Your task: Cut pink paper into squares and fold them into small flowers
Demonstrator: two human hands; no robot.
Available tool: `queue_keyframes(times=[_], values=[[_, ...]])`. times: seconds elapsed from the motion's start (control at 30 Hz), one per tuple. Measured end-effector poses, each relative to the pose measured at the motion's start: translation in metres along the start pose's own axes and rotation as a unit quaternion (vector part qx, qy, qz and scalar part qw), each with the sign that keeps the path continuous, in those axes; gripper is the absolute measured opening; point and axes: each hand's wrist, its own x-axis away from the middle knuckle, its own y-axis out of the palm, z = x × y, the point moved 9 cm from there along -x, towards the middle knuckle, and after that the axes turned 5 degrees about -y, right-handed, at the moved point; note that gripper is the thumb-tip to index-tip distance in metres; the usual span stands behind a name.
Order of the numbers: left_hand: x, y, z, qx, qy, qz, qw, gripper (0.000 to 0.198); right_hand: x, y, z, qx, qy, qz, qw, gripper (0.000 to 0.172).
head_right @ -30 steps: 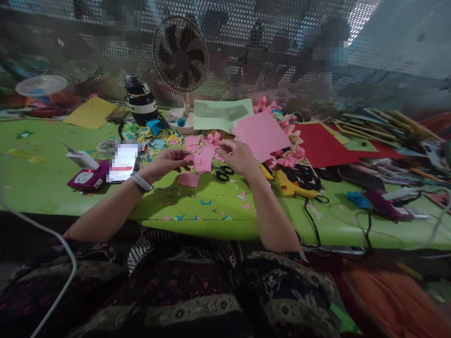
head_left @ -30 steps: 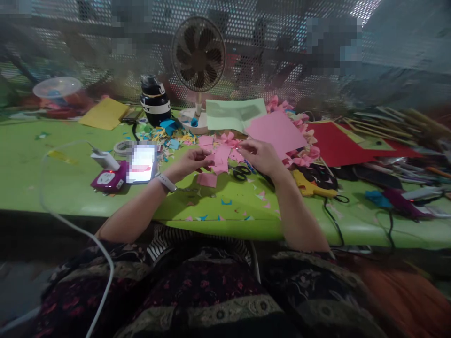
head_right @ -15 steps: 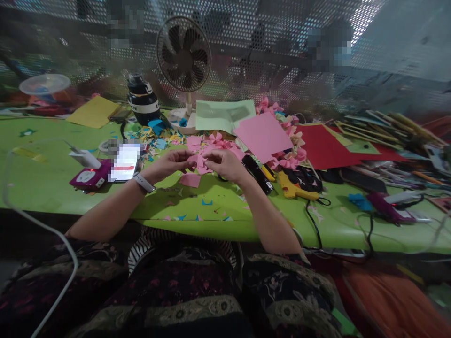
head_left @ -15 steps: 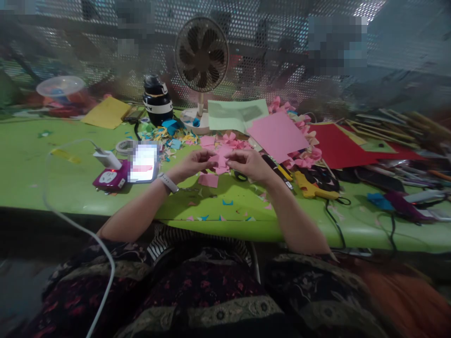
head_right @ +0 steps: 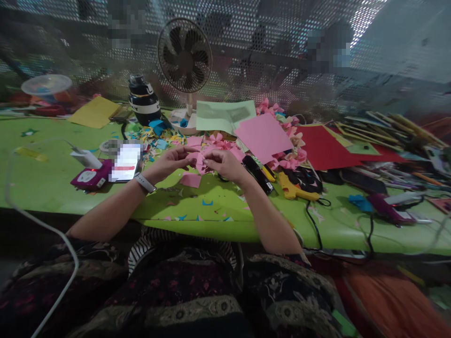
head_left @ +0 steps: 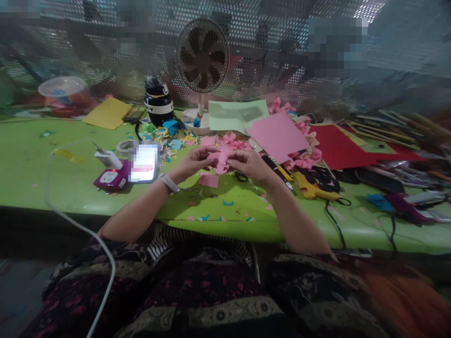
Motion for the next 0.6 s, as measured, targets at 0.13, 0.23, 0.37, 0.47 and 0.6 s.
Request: queue_keyframes(times=[0.13, 0.23, 0.37, 0.47, 0.6], values=[[-0.0003, 0.0009, 0.0013, 0.017, 0.0, -0.007, 1.0, 0.038, 0.0001, 0.0021, 0.0005, -0.015, 0.01, -0.008, 1.0, 0.025], [0.0001, 0.0018, 0.0025, 0.034, -0.001, -0.011, 0.999, 0.036, 0.0013, 0.0026, -0.0009, -0.015, 0.009, -0.013, 1.0, 0.024], [0.0004, 0.0023, 0.0024, 0.033, -0.005, -0.012, 0.999, 0.036, 0.0018, 0.0022, -0.0041, 0.008, -0.006, -0.018, 1.0, 0.023], [0.0, 0.0018, 0.0013, 0.022, -0.004, -0.01, 1.0, 0.037, 0.0012, 0.0015, -0.0057, 0.028, -0.018, -0.016, 0.999, 0.022], [-0.0003, 0.0012, 0.0012, 0.008, 0.008, -0.01, 1.0, 0.039, 0.0008, 0.0016, -0.0072, 0.026, -0.02, -0.013, 0.999, 0.019]])
